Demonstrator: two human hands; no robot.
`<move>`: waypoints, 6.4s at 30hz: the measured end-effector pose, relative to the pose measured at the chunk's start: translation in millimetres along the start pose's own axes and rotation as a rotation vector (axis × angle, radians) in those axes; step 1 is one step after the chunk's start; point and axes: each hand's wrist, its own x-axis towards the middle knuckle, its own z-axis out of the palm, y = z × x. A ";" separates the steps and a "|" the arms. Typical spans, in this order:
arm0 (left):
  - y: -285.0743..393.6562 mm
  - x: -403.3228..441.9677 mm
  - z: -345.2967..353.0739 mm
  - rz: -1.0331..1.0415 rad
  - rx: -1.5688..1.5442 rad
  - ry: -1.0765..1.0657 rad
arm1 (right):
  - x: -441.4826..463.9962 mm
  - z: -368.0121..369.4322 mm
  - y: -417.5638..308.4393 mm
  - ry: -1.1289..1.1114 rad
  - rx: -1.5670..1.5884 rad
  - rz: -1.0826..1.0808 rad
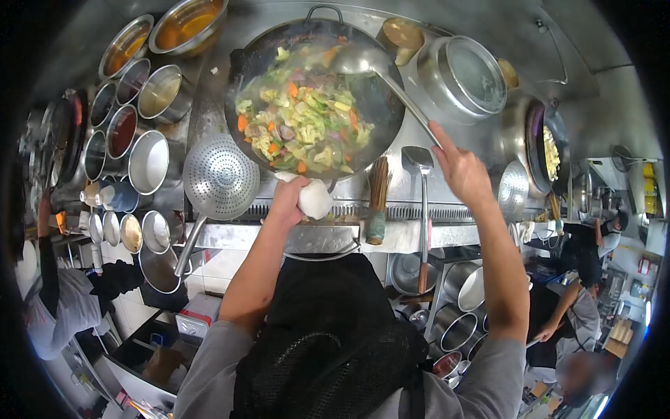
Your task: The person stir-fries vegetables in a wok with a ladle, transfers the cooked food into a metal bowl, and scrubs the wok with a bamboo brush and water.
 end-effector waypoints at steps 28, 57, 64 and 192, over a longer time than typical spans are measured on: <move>-128.1 -98.4 -38.5 0.194 0.167 0.038 | -159.4 117.8 -96.4 -0.169 0.338 -0.019; -9.3 -0.2 -9.5 0.097 0.033 0.026 | 120.9 9.6 -112.7 -0.115 0.646 0.231; -8.0 2.1 -8.7 0.110 0.061 0.038 | 105.7 50.3 -120.0 -0.170 0.378 -0.195; -13.4 -34.2 15.3 0.164 0.038 0.042 | -92.9 43.5 -9.6 0.036 0.288 0.103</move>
